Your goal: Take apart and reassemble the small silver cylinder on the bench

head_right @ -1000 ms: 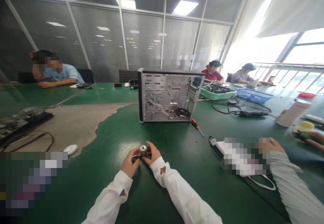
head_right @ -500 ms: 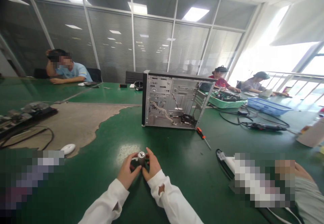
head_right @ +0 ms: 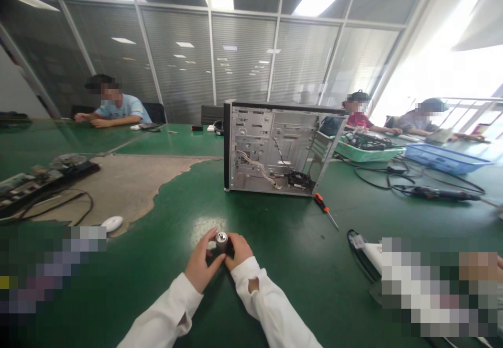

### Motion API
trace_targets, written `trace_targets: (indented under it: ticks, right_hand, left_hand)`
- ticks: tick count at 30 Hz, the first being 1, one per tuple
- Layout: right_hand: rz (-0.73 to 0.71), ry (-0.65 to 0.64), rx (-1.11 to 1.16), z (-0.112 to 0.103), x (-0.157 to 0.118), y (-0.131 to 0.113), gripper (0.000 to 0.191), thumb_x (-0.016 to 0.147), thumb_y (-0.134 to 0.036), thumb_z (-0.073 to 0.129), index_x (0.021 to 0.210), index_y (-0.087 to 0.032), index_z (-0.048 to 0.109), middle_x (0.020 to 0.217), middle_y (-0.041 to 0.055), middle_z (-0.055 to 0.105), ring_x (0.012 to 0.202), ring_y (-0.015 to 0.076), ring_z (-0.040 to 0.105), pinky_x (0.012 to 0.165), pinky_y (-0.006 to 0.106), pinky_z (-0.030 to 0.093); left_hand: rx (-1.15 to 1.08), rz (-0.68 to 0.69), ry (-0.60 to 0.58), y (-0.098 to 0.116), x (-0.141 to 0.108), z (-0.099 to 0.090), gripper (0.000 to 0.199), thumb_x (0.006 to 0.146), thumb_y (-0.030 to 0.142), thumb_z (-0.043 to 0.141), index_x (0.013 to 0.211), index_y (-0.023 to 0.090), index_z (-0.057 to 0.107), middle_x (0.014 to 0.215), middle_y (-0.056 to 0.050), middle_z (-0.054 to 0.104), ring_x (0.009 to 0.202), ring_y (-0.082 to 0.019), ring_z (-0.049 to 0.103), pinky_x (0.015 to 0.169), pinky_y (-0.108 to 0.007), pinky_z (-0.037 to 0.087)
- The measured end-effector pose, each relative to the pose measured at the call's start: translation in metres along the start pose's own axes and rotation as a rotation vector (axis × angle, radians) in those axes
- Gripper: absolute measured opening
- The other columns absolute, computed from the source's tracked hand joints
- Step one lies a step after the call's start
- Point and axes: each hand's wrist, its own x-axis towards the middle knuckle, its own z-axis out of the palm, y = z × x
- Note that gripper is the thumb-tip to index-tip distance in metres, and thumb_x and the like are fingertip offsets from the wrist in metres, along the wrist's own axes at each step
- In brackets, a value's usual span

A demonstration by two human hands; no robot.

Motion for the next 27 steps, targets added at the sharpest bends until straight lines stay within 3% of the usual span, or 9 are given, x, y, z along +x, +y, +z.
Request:
trace_targets:
  ticks: [7, 16, 23, 27]
  right_hand:
    - [0.005, -0.010, 0.021, -0.001, -0.002, -0.005, 0.040, 0.053, -0.008, 0.048, 0.090, -0.021, 0.042, 0.082, 0.0006, 0.052, 0.076, 0.0151, 0.049, 0.067, 0.027, 0.041]
    - [-0.066, 0.104, 0.068, 0.004, -0.003, 0.001, 0.038, 0.052, -0.008, 0.050, 0.087, -0.021, 0.043, 0.079, 0.0003, 0.050, 0.072, 0.0136, 0.048, 0.061, 0.025, 0.043]
    - [-0.062, 0.181, 0.082, 0.004, -0.009, -0.005, 0.037, 0.053, -0.010, 0.050, 0.089, -0.019, 0.044, 0.082, 0.0023, 0.050, 0.075, 0.0142, 0.049, 0.056, 0.023, 0.044]
    - [-0.130, 0.305, -0.037, -0.031, -0.011, -0.048, 0.034, 0.057, -0.008, 0.043, 0.089, -0.018, 0.045, 0.092, 0.0068, 0.050, 0.085, 0.0167, 0.047, 0.057, 0.024, 0.043]
  left_hand:
    - [0.145, 0.200, 0.027, 0.002, -0.001, -0.001, 0.040, 0.074, 0.020, 0.045, 0.113, 0.021, 0.038, 0.108, -0.009, 0.050, 0.099, -0.021, 0.048, 0.076, -0.035, 0.045]
    - [0.117, 0.248, 0.061, 0.001, -0.005, -0.003, 0.032, 0.075, 0.016, 0.043, 0.107, 0.020, 0.042, 0.105, -0.008, 0.051, 0.099, -0.020, 0.048, 0.077, -0.033, 0.044]
    - [-0.064, 0.072, 0.062, 0.003, 0.000, -0.006, 0.026, 0.073, 0.019, 0.046, 0.099, 0.019, 0.046, 0.097, -0.007, 0.055, 0.089, -0.019, 0.053, 0.071, -0.031, 0.045]
    - [-0.167, -0.063, 0.115, 0.001, 0.002, -0.004, 0.033, 0.070, 0.021, 0.050, 0.102, 0.019, 0.044, 0.097, -0.007, 0.055, 0.088, -0.018, 0.054, 0.068, -0.029, 0.045]
